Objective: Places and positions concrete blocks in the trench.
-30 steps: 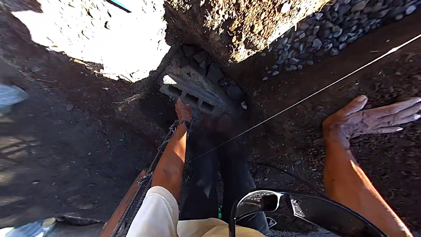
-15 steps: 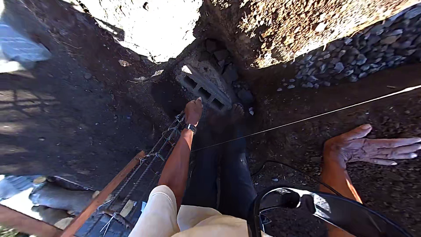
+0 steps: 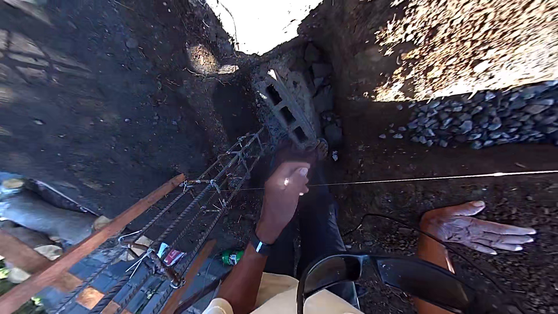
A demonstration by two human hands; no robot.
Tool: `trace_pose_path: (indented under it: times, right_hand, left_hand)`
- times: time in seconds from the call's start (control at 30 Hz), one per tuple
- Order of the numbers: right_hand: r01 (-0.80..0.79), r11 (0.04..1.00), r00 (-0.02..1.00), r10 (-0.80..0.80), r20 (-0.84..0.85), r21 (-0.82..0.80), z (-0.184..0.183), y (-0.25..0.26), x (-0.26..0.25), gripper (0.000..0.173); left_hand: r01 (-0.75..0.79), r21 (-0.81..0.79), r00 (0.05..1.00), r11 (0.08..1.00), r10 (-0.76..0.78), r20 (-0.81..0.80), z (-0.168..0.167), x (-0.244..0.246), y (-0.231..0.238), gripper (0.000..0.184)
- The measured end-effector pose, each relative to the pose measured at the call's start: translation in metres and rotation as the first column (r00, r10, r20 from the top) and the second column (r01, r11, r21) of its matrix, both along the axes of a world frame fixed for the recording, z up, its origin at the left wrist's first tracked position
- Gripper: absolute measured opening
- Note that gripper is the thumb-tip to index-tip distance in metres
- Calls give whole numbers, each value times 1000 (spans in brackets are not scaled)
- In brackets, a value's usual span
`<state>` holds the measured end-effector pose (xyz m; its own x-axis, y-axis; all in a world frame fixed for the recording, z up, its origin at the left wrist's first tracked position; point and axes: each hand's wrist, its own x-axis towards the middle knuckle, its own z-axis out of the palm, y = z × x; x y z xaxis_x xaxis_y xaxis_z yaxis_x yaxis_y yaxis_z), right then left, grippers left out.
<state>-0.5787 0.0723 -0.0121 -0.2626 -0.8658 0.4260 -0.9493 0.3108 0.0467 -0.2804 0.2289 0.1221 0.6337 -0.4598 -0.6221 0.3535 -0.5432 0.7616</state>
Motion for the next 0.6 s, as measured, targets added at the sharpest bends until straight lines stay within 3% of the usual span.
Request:
trace_pose_path:
  times: [0.03, 0.07, 0.13, 0.17, 0.23, 0.33, 0.4, 0.53, 0.6]
  right_hand:
    - [20, 998, 996, -25, 83, 65, -19, -8, -27, 85]
    - [28, 999, 998, -31, 59, 40, -39, -14, -51, 92]
    - [199, 923, 964, -245, 105, 331, -23, -23, -53, 95]
    - [238, 886, 952, -294, 84, 398, -22, -25, -53, 96]
    - [238, 898, 964, -264, 21, 370, -45, -21, -70, 101]
    - [200, 926, 963, -247, 112, 321, -46, -18, -72, 99]
    - [161, 949, 949, -224, 222, 270, -41, -17, -69, 91]
    - [214, 913, 969, -244, 46, 347, -55, -21, -73, 100]
    - [225, 917, 970, -243, 15, 329, -60, -19, -77, 99]
  left_hand:
    - [-31, -14, 1000, 999, 31, 0, 4, -1, 6, 23]
    - [-59, -11, 998, 998, 59, -2, 5, 0, 10, 24]
    - [-107, 52, 994, 993, 109, -25, -1, 5, 13, 26]
    - [-114, 104, 993, 988, 117, -19, -8, 11, 12, 26]
    - [-70, 242, 997, 968, 77, -18, -32, 29, 3, 30]
    - [49, 401, 994, 915, -5, -111, -91, 58, -7, 55]
    - [45, 479, 995, 877, 2, -96, -146, 70, -14, 64]
    - [63, 621, 997, 781, -82, 1, -253, 86, -13, 59]
    - [97, 676, 993, 730, -119, -14, -286, 89, -11, 62]
